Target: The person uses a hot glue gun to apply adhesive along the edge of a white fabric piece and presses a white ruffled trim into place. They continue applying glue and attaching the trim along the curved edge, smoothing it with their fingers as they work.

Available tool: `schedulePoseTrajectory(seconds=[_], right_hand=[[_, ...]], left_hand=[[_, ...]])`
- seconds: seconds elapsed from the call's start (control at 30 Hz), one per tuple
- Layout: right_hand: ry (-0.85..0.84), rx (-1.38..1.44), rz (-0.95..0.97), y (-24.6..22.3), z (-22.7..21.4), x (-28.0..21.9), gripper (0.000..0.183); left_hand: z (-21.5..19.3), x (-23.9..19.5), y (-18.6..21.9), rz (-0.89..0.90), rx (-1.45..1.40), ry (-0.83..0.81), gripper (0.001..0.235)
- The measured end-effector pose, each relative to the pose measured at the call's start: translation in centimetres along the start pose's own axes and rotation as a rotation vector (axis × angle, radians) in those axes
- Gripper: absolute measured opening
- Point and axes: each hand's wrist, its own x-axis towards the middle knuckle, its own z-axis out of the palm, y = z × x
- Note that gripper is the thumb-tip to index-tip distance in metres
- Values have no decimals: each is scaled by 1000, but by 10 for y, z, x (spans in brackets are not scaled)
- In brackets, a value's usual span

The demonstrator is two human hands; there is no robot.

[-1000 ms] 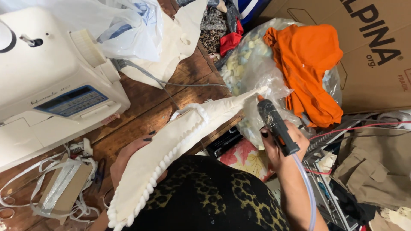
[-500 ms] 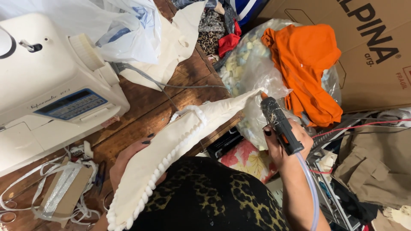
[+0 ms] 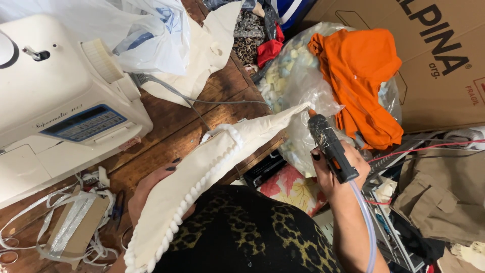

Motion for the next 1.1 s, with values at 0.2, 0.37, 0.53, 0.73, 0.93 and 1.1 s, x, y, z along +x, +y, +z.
schedulePoseTrajectory(seconds=[0.2,0.37,0.53,0.73,0.93,1.1], right_hand=[[90,261,48,-18,-8,10,23],[75,235,-9,-15,-5,8,16],[39,160,-9,-18,-3,4,26],[27,278,-118,-14,6,2,20],[-124,518,-43,19,32,-9,19],[-469,377,25,15,103,35,39]], left_hand=[[0,0,-1,33,-78,-31,79],[-4,0,-9,80,-61,-60,81],[-1,-1,-21,113,-168,-47,84],[-7,1,-28,121,-57,-68,82],[-25,0,-16,-71,34,71,78],[-54,0,-19,-93,70,231,74]])
